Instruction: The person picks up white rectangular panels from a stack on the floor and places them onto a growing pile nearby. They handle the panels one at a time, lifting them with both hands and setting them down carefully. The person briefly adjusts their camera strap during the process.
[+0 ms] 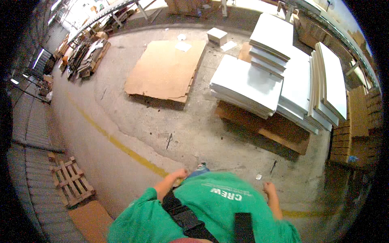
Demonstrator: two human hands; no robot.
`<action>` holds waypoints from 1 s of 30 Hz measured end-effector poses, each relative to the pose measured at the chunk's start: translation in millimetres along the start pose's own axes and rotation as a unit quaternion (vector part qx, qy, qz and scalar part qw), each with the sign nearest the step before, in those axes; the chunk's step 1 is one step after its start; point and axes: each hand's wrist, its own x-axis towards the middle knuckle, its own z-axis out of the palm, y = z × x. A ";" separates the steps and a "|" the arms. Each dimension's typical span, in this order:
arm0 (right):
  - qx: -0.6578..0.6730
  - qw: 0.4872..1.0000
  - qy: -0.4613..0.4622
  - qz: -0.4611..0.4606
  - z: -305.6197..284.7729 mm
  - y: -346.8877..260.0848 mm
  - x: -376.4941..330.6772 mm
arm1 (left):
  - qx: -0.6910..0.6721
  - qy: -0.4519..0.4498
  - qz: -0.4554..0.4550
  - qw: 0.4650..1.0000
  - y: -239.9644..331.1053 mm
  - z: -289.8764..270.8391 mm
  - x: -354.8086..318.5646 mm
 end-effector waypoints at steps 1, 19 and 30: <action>-0.021 0.999 -0.032 -0.009 15.6 -30.9 -0.5 | 0.042 0.052 -0.010 0.998 -15.9 -41.0 1.1; -0.363 0.928 -0.079 -0.035 56.5 -394.0 286.8 | -0.185 0.210 -0.072 0.957 -70.9 -255.5 63.7; -0.265 0.896 -0.130 -0.332 125.5 -857.1 375.7 | -0.525 0.309 -0.096 0.787 -51.3 -566.2 121.9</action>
